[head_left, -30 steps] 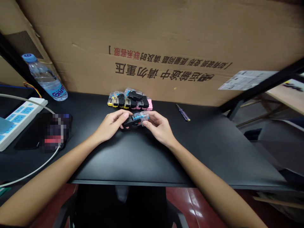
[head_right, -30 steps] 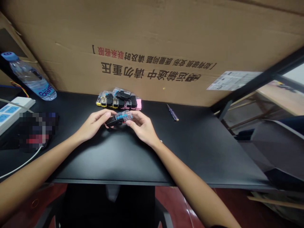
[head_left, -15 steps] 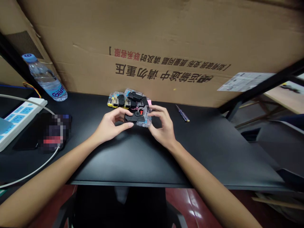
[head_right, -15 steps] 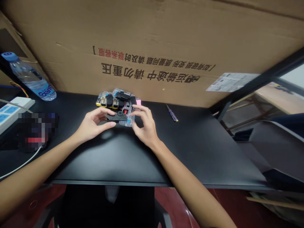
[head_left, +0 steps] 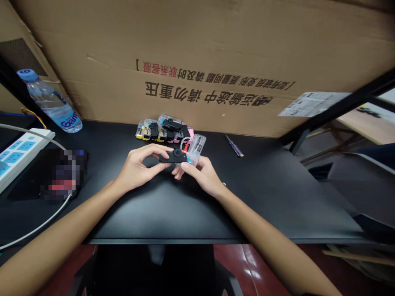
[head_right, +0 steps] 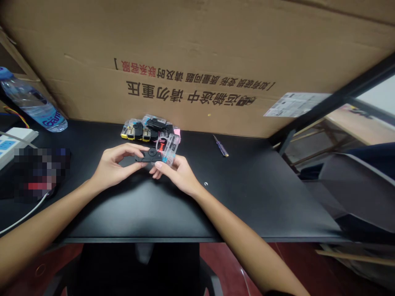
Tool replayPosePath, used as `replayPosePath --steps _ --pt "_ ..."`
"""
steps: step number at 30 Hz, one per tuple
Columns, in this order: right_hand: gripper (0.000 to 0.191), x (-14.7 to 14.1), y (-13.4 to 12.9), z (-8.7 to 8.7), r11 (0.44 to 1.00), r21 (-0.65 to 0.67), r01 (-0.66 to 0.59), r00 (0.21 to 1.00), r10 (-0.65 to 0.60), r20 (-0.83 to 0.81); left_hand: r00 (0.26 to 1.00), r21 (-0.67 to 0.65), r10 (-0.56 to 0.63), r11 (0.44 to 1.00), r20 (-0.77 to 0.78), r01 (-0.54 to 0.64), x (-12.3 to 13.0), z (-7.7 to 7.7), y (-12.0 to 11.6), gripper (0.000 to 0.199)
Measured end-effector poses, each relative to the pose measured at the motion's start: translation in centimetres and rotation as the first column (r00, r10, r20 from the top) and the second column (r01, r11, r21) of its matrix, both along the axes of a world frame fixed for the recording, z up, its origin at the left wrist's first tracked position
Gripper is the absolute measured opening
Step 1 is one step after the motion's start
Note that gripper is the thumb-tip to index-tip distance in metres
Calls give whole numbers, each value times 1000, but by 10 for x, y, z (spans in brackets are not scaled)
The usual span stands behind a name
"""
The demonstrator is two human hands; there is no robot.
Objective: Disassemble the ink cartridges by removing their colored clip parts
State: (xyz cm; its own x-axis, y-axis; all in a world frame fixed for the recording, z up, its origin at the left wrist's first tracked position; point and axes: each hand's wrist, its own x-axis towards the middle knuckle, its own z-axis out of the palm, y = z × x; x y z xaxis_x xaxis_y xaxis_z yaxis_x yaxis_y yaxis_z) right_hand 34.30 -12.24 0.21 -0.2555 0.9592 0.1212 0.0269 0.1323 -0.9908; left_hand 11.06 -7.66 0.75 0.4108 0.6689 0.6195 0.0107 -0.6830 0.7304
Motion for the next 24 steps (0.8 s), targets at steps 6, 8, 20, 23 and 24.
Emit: replayPosePath --steps 6,8,20,23,24 --pt "44 1 -1 -4 996 44 79 992 -83 91 999 -67 -32 997 17 33 1 -2 0 33" --pt "41 2 0 -7 984 146 101 983 -121 137 1000 -83 -19 996 2 19 0 -2 1 37" --pt "46 13 6 -6 809 563 169 930 -319 180 987 587 151 804 -47 -95 -11 8 3 19" --pt "46 13 6 -6 932 286 222 965 -252 73 979 628 204 761 5 -161 -12 7 4 20" --pt "46 13 6 -5 965 178 194 979 -202 26 975 639 222 748 16 -181 -12 6 4 20"
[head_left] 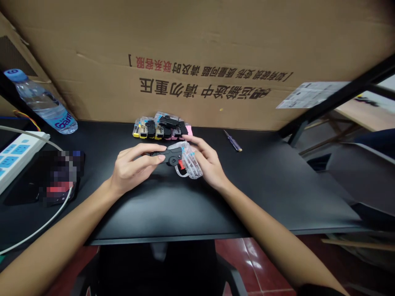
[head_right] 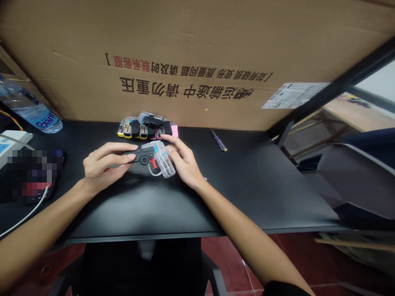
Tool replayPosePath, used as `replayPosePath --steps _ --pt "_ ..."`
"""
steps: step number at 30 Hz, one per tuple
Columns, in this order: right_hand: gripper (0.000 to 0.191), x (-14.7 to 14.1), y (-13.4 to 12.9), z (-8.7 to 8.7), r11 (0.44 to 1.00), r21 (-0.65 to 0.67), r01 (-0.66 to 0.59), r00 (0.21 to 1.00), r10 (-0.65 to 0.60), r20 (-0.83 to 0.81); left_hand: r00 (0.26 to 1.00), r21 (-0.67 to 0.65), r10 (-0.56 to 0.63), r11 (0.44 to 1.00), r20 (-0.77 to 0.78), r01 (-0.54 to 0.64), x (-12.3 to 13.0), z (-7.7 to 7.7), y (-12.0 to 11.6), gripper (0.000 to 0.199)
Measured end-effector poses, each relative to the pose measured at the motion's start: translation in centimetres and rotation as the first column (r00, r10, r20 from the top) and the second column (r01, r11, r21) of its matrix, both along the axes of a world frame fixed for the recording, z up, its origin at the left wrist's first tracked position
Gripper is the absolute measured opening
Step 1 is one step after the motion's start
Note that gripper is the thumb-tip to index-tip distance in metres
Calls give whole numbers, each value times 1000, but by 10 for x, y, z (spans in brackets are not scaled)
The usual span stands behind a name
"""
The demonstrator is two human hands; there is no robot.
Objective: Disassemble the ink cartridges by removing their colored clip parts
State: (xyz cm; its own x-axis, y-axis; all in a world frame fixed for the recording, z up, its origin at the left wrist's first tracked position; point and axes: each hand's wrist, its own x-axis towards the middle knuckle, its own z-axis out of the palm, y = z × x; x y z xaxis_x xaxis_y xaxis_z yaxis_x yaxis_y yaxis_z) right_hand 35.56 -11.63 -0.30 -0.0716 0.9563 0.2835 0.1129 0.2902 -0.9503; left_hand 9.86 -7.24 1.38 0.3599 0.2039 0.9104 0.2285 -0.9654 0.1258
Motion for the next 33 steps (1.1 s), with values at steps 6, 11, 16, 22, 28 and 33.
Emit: replayPosePath --steps 6,11,16,22,28,33 --pt "57 -8 -11 13 949 -177 -260 959 231 -166 999 -15 -14 1000 -45 13 -3 0 3 25" --pt "49 -15 -18 21 986 -88 -138 977 122 -172 985 -326 -156 937 -68 126 4 2 -4 48" --pt "51 -18 -20 21 980 -115 -163 970 137 -203 970 -485 -241 846 19 220 12 3 -12 33" --pt "54 -21 -20 20 972 -148 -182 963 146 -229 975 -435 -221 878 3 200 15 6 -14 28" --pt "58 -19 -23 21 970 -187 -153 976 119 -181 977 -419 -211 890 -30 179 14 6 -13 28" --pt "57 -21 -21 18 968 -203 -147 980 115 -165 982 -431 -185 889 -26 156 15 4 -13 21"
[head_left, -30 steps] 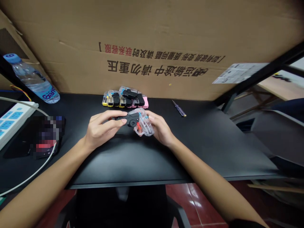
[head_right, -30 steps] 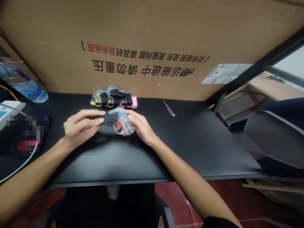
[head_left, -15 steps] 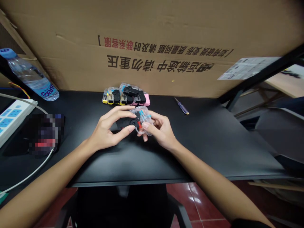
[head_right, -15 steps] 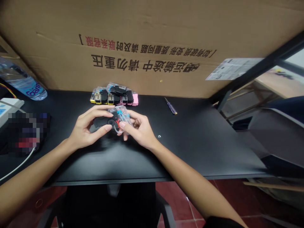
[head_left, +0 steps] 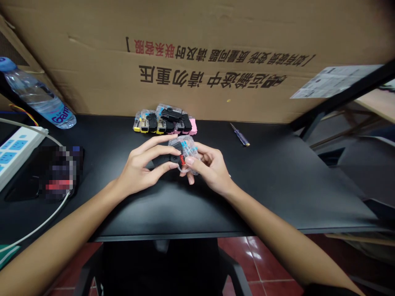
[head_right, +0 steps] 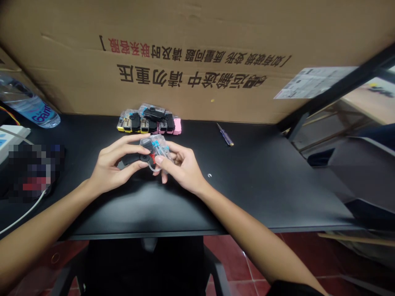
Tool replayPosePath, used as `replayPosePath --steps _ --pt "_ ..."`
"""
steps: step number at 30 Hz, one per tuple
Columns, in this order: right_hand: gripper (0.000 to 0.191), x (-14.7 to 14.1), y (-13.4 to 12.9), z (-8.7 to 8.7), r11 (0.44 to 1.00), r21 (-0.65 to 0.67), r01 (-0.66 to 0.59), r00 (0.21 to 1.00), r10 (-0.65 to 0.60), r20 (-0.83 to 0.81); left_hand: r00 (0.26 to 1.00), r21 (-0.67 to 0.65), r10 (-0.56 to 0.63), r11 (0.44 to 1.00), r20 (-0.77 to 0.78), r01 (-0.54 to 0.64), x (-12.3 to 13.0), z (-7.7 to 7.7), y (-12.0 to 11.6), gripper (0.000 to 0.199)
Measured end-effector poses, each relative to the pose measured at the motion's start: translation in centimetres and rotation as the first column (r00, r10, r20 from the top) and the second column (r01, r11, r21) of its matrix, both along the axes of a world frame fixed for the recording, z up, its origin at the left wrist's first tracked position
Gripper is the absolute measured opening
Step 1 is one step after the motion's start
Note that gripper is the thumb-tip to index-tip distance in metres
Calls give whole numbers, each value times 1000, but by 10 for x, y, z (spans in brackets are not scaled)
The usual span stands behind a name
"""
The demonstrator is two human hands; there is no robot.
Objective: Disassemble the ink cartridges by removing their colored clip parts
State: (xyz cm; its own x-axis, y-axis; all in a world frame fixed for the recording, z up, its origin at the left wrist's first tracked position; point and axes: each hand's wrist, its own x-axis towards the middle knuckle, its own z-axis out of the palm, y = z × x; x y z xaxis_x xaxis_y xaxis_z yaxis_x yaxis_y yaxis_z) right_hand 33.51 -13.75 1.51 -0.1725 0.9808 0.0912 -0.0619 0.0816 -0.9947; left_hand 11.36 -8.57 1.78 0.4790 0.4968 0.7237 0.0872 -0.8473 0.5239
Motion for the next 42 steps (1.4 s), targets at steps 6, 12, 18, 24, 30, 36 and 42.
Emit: replayPosePath --steps 6,12,18,24,30,36,42 --pt "46 13 15 -5 999 -28 26 987 -21 160 999 -392 -45 919 -22 33 3 -16 7 32" --pt "51 17 25 -5 998 -63 -15 971 29 236 995 -600 -74 800 -64 21 3 -22 11 53" --pt "49 16 32 -14 976 178 127 955 -169 246 990 -770 -133 636 -49 47 10 -26 9 37" --pt "25 19 27 -25 833 551 62 841 -340 421 994 -744 101 660 -50 -105 8 -36 16 43" --pt "18 13 27 -33 770 630 -95 819 -299 490 994 -726 71 678 -87 -112 10 -30 10 43" --pt "17 18 27 -31 778 619 -112 810 -289 510 989 -687 87 712 -119 -145 12 -28 5 41" --pt "22 13 29 -31 857 513 -47 871 -217 441 958 -441 132 866 -255 -237 9 -26 6 30"
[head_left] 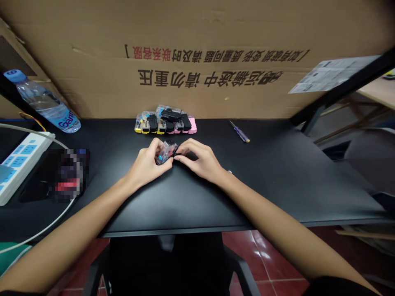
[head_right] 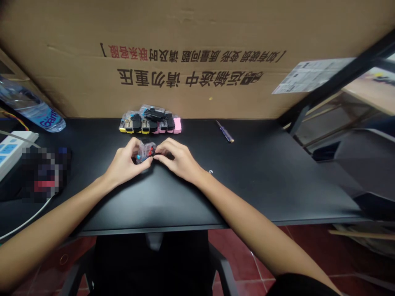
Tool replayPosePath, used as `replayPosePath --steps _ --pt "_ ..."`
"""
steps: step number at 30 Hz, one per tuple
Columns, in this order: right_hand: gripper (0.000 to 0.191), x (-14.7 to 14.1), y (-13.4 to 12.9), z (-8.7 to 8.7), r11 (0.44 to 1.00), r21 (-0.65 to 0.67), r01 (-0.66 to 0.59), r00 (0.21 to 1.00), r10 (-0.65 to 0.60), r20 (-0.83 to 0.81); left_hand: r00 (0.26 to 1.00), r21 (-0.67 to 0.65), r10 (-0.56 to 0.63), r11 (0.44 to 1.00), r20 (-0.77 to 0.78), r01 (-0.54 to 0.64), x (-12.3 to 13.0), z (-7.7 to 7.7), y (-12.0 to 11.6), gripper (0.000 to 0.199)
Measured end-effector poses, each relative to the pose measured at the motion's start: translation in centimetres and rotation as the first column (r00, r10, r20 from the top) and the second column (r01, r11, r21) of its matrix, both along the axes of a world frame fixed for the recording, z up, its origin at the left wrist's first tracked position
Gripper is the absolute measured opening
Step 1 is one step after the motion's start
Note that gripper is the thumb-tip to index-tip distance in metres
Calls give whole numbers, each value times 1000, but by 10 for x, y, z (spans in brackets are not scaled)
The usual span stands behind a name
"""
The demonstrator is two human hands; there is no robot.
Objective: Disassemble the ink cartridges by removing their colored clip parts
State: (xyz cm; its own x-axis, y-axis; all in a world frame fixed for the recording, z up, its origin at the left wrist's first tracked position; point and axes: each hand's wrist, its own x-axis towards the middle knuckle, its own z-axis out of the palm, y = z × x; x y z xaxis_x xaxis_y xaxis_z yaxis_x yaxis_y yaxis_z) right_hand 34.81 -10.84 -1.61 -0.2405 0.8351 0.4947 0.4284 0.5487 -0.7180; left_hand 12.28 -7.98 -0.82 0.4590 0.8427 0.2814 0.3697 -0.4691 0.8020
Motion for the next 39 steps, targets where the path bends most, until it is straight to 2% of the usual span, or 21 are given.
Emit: replayPosePath --steps 3,7,10,13,16,21,24,27,33,37,39 --pt "28 -8 -2 -1 970 -241 38 987 -73 -140 993 122 17 992 -117 -3 -3 1 2 28" --pt "28 -17 -6 5 822 -568 -36 967 -114 -227 973 270 35 962 -228 29 -5 1 2 20" --pt "27 -20 -8 12 734 -669 -116 953 -107 -283 953 376 62 925 -296 57 -4 -1 0 21" --pt "29 -19 -9 15 696 -691 -195 911 -131 -390 938 461 88 884 -335 82 -2 -5 0 41" --pt "34 -17 -8 14 673 -703 -228 895 -140 -424 923 532 83 835 -376 141 -1 -9 3 56" --pt "44 -19 -7 6 692 -695 -198 929 -93 -358 877 593 95 770 -471 235 0 -10 3 52" --pt "46 -20 -8 3 704 -686 -183 947 -60 -315 834 590 130 765 -536 260 2 -6 0 50" --pt "46 -22 -9 1 701 -694 -163 949 -81 -304 809 593 161 761 -566 263 4 -3 -4 48" --pt "55 -20 -9 -3 688 -703 -183 941 -84 -327 786 588 190 767 -588 255 10 0 -8 43" --pt "52 -20 -9 -4 673 -707 -220 917 -106 -386 779 584 185 767 -599 266 10 0 -8 45" --pt "49 -21 -10 -3 683 -703 -200 917 -123 -380 784 583 178 767 -595 268 9 0 -7 45"
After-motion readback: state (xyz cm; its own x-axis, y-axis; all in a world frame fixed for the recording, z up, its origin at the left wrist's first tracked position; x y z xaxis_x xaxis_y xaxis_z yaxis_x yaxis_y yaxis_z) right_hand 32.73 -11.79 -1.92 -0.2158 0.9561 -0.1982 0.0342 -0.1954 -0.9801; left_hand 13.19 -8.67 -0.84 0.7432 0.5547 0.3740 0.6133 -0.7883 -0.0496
